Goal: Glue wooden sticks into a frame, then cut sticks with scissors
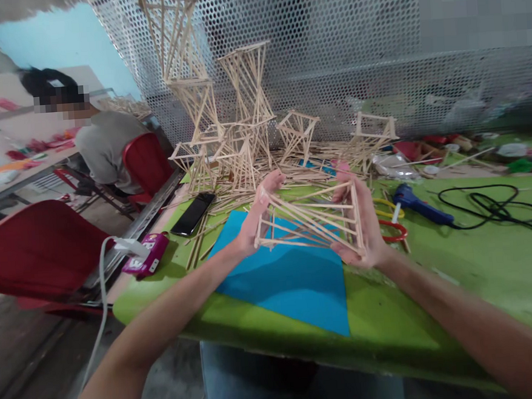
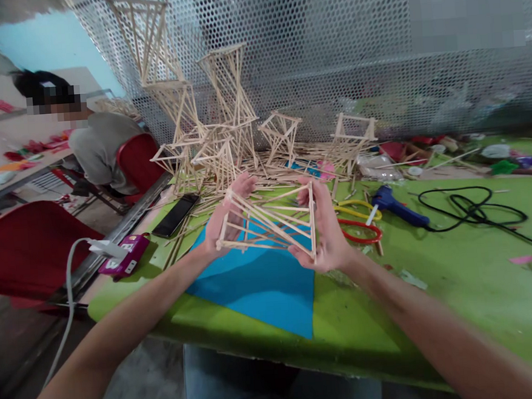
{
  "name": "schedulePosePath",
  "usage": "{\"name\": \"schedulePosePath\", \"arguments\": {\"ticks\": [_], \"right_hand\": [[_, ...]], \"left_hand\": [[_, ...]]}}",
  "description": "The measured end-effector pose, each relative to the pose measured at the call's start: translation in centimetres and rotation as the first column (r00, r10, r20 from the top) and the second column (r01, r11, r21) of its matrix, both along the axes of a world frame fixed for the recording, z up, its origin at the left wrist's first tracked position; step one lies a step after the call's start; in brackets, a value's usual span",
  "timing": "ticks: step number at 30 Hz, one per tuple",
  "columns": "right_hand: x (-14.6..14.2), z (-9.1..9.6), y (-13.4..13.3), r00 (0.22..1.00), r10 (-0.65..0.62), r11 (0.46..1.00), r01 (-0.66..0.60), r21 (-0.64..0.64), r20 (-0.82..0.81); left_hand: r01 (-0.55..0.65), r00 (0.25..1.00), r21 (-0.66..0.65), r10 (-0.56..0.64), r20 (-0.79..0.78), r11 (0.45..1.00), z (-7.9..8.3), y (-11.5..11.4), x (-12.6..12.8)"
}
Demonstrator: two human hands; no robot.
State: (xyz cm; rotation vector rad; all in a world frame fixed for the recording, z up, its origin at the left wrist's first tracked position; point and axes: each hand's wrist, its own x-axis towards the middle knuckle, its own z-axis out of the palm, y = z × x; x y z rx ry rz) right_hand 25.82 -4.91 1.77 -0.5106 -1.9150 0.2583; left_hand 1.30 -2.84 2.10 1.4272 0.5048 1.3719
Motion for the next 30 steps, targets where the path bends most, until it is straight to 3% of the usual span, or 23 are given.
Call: {"name": "schedulePosePath", "arguments": {"ticks": [2,5,9,14,21,30], "right_hand": [[1.1,0.4,1.0,0.993,-0.099,0.982,0.087,0.169,0.066],[2.7,0.7,2.5,0.954,-0.288,0.891,0.234,0.39,0.086],[4.1,0.6,3.4,0.909,-0.405,0.816,0.314,0.486,0.094],[3.9,0.4,3.8,0.892,-0.409,0.84,0.288,0.459,0.19],[3.5,-0.5,5.4,0.916,-0.311,0.904,0.202,0.377,0.255],[5.4,0.2,5.6,0.837,-0.296,0.955,0.257,0.148,0.459]], "left_hand": [[-0.055,0.997,-0.024,0.054,-0.046,0.998,0.3,0.4,-0.5],[-0.193,0.98,-0.089,0.188,-0.061,0.977,0.4,1.6,-1.3],[-0.133,0.986,-0.131,0.118,-0.119,0.982,-0.1,3.3,-2.4],[-0.096,0.961,-0.056,0.078,-0.266,0.994,-1.0,4.2,-3.1],[-0.182,0.935,0.044,0.187,-0.301,0.982,-1.3,5.3,-4.0],[-0.309,0.881,0.212,0.363,-0.304,0.927,-0.6,5.1,-5.3]]}}
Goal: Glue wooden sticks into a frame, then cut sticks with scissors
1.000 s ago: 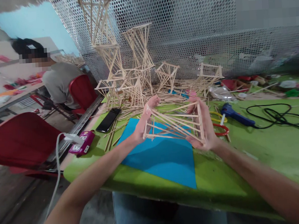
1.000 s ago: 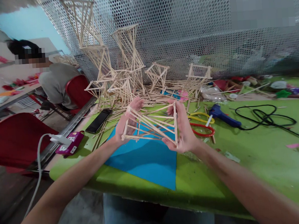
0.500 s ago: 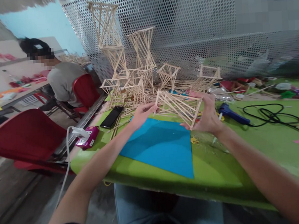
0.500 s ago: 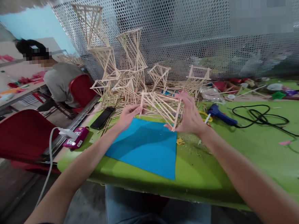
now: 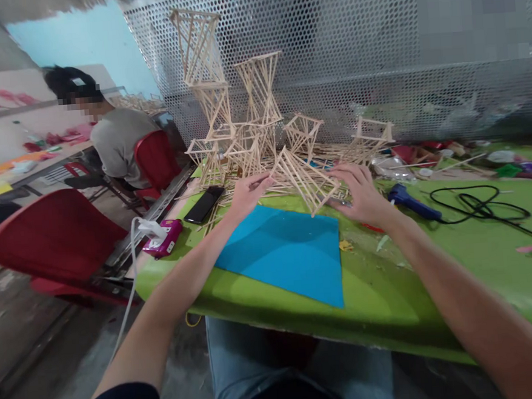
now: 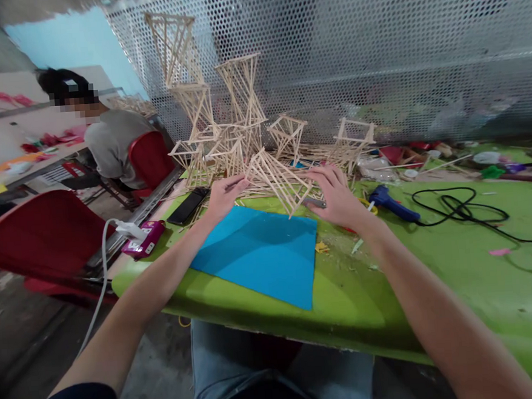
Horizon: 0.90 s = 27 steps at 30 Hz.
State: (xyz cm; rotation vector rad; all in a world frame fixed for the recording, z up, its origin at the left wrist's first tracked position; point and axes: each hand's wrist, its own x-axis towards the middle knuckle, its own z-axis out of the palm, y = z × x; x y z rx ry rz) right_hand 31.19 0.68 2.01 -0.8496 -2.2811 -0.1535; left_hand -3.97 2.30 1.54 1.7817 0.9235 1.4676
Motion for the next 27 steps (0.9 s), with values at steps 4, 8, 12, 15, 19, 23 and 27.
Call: {"name": "schedulePosePath", "arguments": {"ticks": [4,8,12,15,19,23,27], "right_hand": [[-0.2,-0.1,0.2,0.995,0.098,0.989,-0.096,-0.115,0.011],[-1.9,-0.7,-0.1,1.0,0.011,0.965,-0.015,-0.262,-0.016],[-3.0,-0.9,-0.6,0.948,-0.206,0.903,0.089,-0.42,-0.242],[-2.7,-1.2,-0.2,0.847,-0.32,0.891,0.117,-0.438,-0.424],[-2.5,-1.9,1.2,0.72,-0.346,0.886,0.04,-0.462,-0.601],[-3.7,-2.3,1.8,0.448,-0.312,0.829,-0.302,-0.47,-0.838],[-5.1,-2.4,0.6,0.452,-0.304,0.778,-0.39,-0.492,-0.839]], "left_hand": [[-0.112,0.977,0.174,0.14,-0.163,0.978,0.6,-0.7,0.4],[-0.118,0.961,0.224,0.168,-0.218,0.967,1.1,-1.2,1.1],[-0.041,0.993,0.213,0.064,-0.102,0.976,1.6,-2.3,2.0],[-0.079,0.997,0.235,0.071,0.043,0.969,1.3,-2.6,2.4],[-0.095,0.995,0.105,0.095,0.003,0.99,-0.4,-1.4,2.6],[0.051,0.986,0.017,-0.048,-0.16,0.999,-1.9,-0.5,3.0],[0.197,0.965,-0.002,-0.195,-0.177,0.98,-1.8,-1.4,3.6]]}}
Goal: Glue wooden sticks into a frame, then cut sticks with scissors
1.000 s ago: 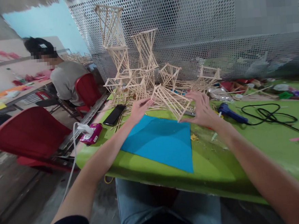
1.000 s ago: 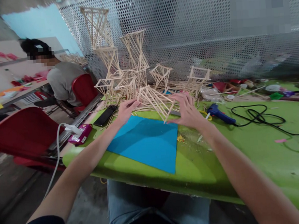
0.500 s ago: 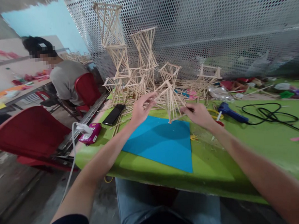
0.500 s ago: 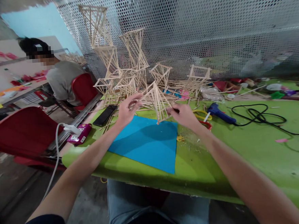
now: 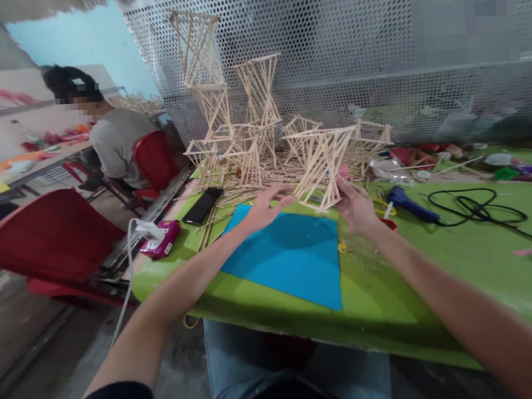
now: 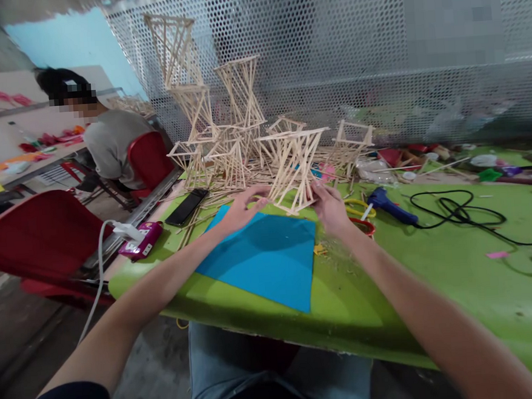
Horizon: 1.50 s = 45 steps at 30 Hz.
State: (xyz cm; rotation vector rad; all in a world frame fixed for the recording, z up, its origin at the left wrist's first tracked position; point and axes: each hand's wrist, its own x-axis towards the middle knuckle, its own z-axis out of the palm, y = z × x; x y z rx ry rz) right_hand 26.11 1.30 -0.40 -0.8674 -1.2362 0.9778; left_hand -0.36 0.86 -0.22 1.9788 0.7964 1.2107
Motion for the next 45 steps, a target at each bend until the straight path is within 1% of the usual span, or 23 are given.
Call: {"name": "schedulePosePath", "arguments": {"ticks": [4,6,8,10,11,12,14,16,17,20,22,25,27,29,31,33,34,36,38,40,41,43,45], "right_hand": [[-1.0,-0.1,-1.4,0.997,0.082,0.996,-0.081,-0.035,0.011],[-1.2,-0.2,-1.6,0.995,0.087,0.996,-0.086,-0.026,0.041],[-0.9,-0.4,-1.4,0.995,0.055,0.998,-0.055,-0.002,0.087],[-0.3,-0.3,-1.1,0.99,-0.018,0.999,0.013,0.036,0.139],[0.0,-0.3,-1.0,0.984,-0.076,0.996,0.066,0.068,0.158],[0.4,-0.1,-1.0,0.974,-0.145,0.986,0.127,0.108,0.172],[1.1,0.5,-1.1,0.938,-0.281,0.949,0.24,0.206,0.201],[1.4,1.2,-1.8,0.902,-0.36,0.913,0.287,0.289,0.239],[1.3,1.6,-2.2,0.891,-0.363,0.908,0.271,0.32,0.274],[0.7,2.7,-3.8,0.853,-0.312,0.91,0.141,0.389,0.419],[0.1,3.0,-4.6,0.803,-0.257,0.926,0.045,0.375,0.538],[-0.7,2.9,-5.1,0.72,-0.124,0.974,-0.043,0.222,0.683],[-1.2,2.7,-5.1,0.695,-0.037,0.993,-0.055,0.104,0.718],[-1.5,2.7,-5.0,0.715,0.035,0.998,-0.059,0.01,0.698],[-1.6,2.8,-4.8,0.762,0.101,0.995,-0.071,-0.072,0.64],[-1.5,3.0,-4.6,0.806,0.136,0.989,-0.073,-0.131,0.577],[-1.3,3.1,-4.5,0.822,0.135,0.987,-0.064,-0.145,0.553],[-0.9,3.0,-4.1,0.843,0.122,0.988,-0.05,-0.149,0.525],[-0.2,2.6,-3.6,0.845,0.102,0.992,-0.049,-0.115,0.525],[0.5,2.3,-3.2,0.823,0.085,0.996,-0.063,-0.057,0.562],[0.7,2.1,-3.0,0.805,0.076,0.997,-0.074,-0.028,0.588],[1.2,1.9,-2.8,0.774,0.072,0.995,-0.103,0.013,0.629],[1.5,1.8,-2.6,0.762,0.084,0.991,-0.13,0.023,0.642]], "left_hand": [[0.065,0.998,-0.082,-0.067,-0.02,0.994,0.6,-1.1,0.3],[0.102,0.995,-0.159,-0.101,0.015,0.982,0.6,-1.3,0.4],[0.119,0.991,-0.226,-0.101,0.09,0.967,0.5,-1.2,0.4],[0.102,0.986,-0.266,-0.061,0.158,0.959,0.3,-0.9,0.4],[0.081,0.982,-0.274,-0.029,0.186,0.958,0.2,-0.8,0.4],[0.057,0.978,-0.277,0.002,0.207,0.959,0.2,-0.8,0.4],[0.018,0.973,-0.275,0.047,0.227,0.961,0.2,-0.7,0.4],[-0.006,0.97,-0.276,0.073,0.231,0.961,0.1,-0.8,0.5],[-0.014,0.969,-0.28,0.082,0.232,0.96,0.1,-0.9,0.6],[-0.038,0.964,-0.293,0.113,0.243,0.955,-0.1,-1.2,1.0],[-0.051,0.964,-0.296,0.125,0.235,0.954,-0.4,-1.2,1.3],[-0.062,0.973,-0.268,0.118,0.198,0.961,-0.9,-1.3,1.5],[-0.056,0.984,-0.227,0.092,0.153,0.972,-1.1,-1.3,1.6],[-0.048,0.995,-0.176,0.063,0.081,0.983,-1.0,-1.4,1.5],[-0.046,0.999,-0.11,0.045,-0.011,0.993,-0.7,-1.7,1.5],[-0.051,0.996,-0.046,0.047,-0.079,0.998,-0.1,-2.2,1.4],[-0.058,0.995,-0.026,0.055,-0.085,0.998,0.2,-2.3,1.3],[-0.093,0.995,-0.014,0.092,-0.037,0.996,0.7,-2.5,1.0],[-0.165,0.985,0.0,0.165,0.045,0.986,1.0,-2.3,0.6],[-0.239,0.968,0.052,0.234,0.089,0.97,1.1,-1.9,0.1],[-0.25,0.966,0.085,0.244,0.082,0.964,1.2,-1.6,-0.1],[-0.204,0.979,0.136,0.204,0.01,0.97,1.3,-1.1,-0.6],[-0.114,0.986,0.146,0.129,-0.103,0.983,1.5,-0.9,-0.8]]}}
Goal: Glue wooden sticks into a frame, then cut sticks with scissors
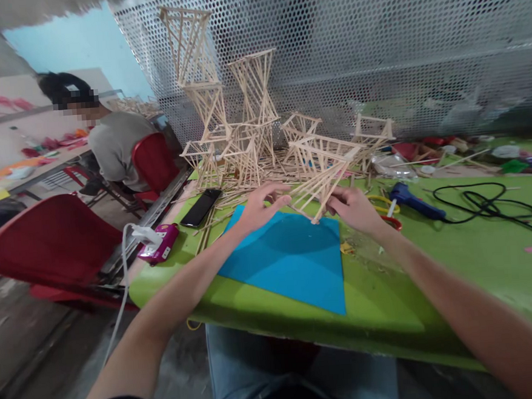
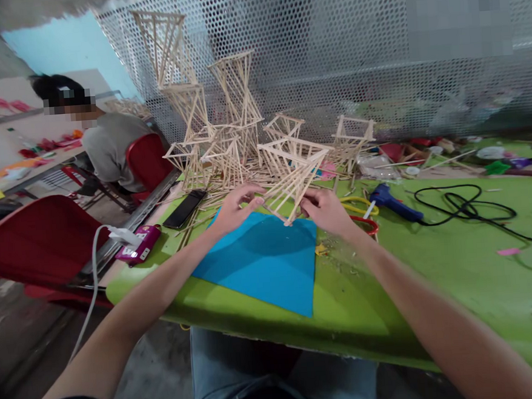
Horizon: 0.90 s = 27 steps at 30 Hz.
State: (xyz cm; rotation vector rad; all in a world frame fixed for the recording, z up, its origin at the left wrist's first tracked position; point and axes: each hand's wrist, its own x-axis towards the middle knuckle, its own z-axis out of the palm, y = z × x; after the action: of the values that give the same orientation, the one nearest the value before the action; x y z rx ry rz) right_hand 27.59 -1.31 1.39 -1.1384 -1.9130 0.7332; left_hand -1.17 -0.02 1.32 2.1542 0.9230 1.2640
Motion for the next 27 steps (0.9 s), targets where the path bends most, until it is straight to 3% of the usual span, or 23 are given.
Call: {"name": "schedulePosePath", "arguments": {"ticks": [4,7,10,14,17,20,24,27], "right_hand": [[0.0,-0.2,0.3,0.999,0.005,1.0,-0.004,0.023,-0.032],[-0.2,-0.5,0.6,0.997,0.025,0.999,-0.021,0.05,-0.075],[-0.2,-0.6,0.6,0.988,-0.058,0.99,0.075,0.116,-0.146],[0.1,-0.1,-0.1,0.958,-0.205,0.93,0.254,0.265,-0.199],[0.0,0.5,-0.8,0.981,-0.159,0.904,0.19,0.383,-0.112],[-0.4,0.7,-1.1,0.991,-0.122,0.888,0.083,0.451,0.059],[-0.7,0.3,-0.8,0.981,-0.124,0.898,0.047,0.437,0.15],[-0.7,-0.1,-0.4,0.986,-0.096,0.907,0.031,0.42,0.135]], "left_hand": [[0.135,0.975,-0.1,-0.15,-0.163,0.986,0.6,-0.3,-0.2],[0.194,0.963,-0.193,-0.225,-0.152,0.962,0.4,-0.5,-0.2],[0.136,0.987,-0.186,-0.15,-0.063,0.973,-0.4,-0.1,-0.1],[0.088,0.988,-0.254,-0.051,0.149,0.963,-2.0,0.9,0.3],[0.171,0.952,-0.355,-0.062,0.299,0.919,-2.6,1.1,0.7],[0.249,0.933,-0.386,-0.112,0.343,0.888,-2.3,0.7,1.0],[0.284,0.949,-0.343,-0.212,0.233,0.895,-1.3,-0.3,1.1],[0.198,0.978,-0.293,-0.167,0.126,0.936,-0.9,-0.7,1.1]]}}
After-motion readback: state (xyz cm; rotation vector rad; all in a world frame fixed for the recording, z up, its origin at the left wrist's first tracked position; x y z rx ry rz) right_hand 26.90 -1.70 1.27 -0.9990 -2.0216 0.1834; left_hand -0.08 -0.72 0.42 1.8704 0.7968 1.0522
